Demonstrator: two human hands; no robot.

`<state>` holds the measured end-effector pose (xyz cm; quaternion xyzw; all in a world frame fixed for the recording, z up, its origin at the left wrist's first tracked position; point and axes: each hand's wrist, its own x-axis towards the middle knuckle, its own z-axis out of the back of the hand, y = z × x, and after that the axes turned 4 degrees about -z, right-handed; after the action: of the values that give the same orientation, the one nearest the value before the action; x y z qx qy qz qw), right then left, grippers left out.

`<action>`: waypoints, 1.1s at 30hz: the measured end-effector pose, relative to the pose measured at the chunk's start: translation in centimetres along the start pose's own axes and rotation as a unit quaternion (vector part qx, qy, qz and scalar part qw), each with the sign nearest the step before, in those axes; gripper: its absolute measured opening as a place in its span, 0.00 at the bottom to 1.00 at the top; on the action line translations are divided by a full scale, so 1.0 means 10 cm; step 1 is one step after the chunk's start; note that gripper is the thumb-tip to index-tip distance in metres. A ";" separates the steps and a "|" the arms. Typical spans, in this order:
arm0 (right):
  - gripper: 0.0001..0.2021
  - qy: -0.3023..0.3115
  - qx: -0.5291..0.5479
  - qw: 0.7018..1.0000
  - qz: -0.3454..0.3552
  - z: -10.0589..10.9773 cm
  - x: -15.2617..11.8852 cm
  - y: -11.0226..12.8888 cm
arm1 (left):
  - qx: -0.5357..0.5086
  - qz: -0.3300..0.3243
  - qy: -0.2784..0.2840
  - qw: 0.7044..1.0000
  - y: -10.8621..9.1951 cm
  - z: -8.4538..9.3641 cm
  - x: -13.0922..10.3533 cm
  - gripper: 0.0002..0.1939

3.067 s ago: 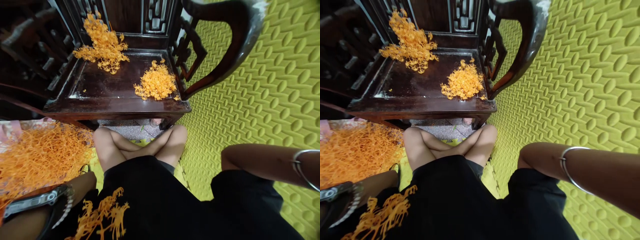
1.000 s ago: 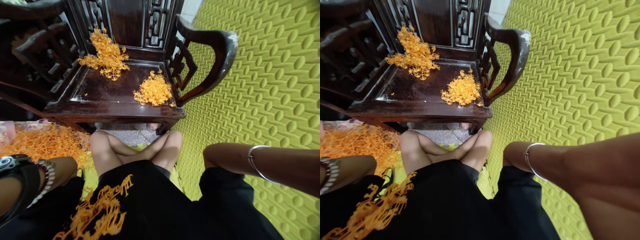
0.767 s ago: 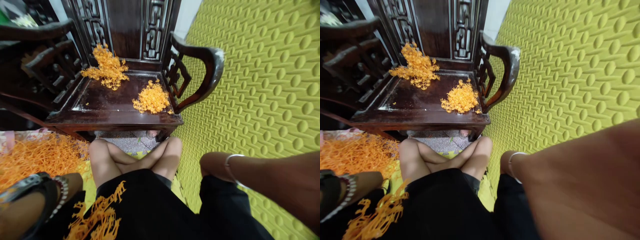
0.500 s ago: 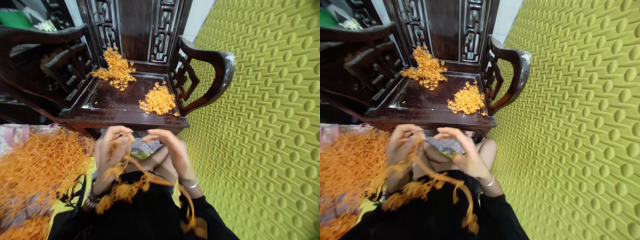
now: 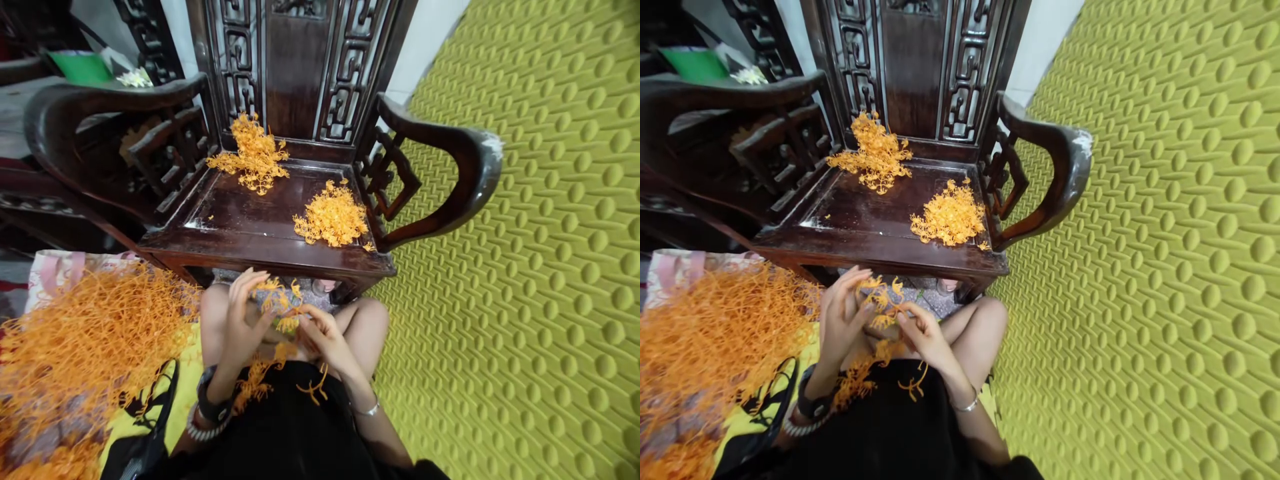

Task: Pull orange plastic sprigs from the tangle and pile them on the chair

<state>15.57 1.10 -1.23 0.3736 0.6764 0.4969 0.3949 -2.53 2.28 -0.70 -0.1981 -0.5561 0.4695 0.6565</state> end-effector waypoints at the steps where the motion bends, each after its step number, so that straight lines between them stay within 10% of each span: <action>1: 0.17 -0.028 -0.032 0.999 0.012 0.00 -0.01 -0.02 | -0.001 0.010 -0.020 1.000 0.01 0.01 -0.05 0.15; 5: 0.20 -0.081 -0.199 0.973 0.086 -0.01 -0.07 -0.07 | -0.059 0.074 0.065 0.993 0.08 0.07 -0.22 0.13; 11: 0.20 -0.007 -0.346 0.924 0.163 0.03 -0.04 -0.23 | -0.012 0.146 0.201 0.969 0.21 -0.01 -0.30 0.17; 16: 0.20 0.016 -0.528 0.813 0.247 0.04 0.04 -0.27 | -0.137 0.221 0.173 0.950 0.20 -0.15 -0.26 0.17; 22: 0.20 -0.010 -0.484 0.784 0.388 0.11 -0.03 -0.21 | -0.318 0.357 0.136 0.868 0.04 -0.20 -0.20 0.13; 25: 0.17 -0.109 -0.361 0.807 0.455 0.12 -0.06 -0.19 | -0.336 0.418 0.042 0.843 -0.01 -0.20 -0.19 0.19; 28: 0.24 -0.236 -0.192 0.894 0.328 0.04 0.02 -0.12 | -0.337 0.414 0.048 0.844 -0.03 -0.19 -0.17 0.18; 33: 0.28 -0.142 0.013 0.987 0.073 -0.16 0.31 0.02 | -0.356 0.396 0.128 0.837 -0.12 -0.24 -0.23 0.17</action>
<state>12.90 3.36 -1.24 0.4939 0.5912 0.4574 0.4442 0.28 0.44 -1.74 -0.6793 -0.4702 0.4296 0.3645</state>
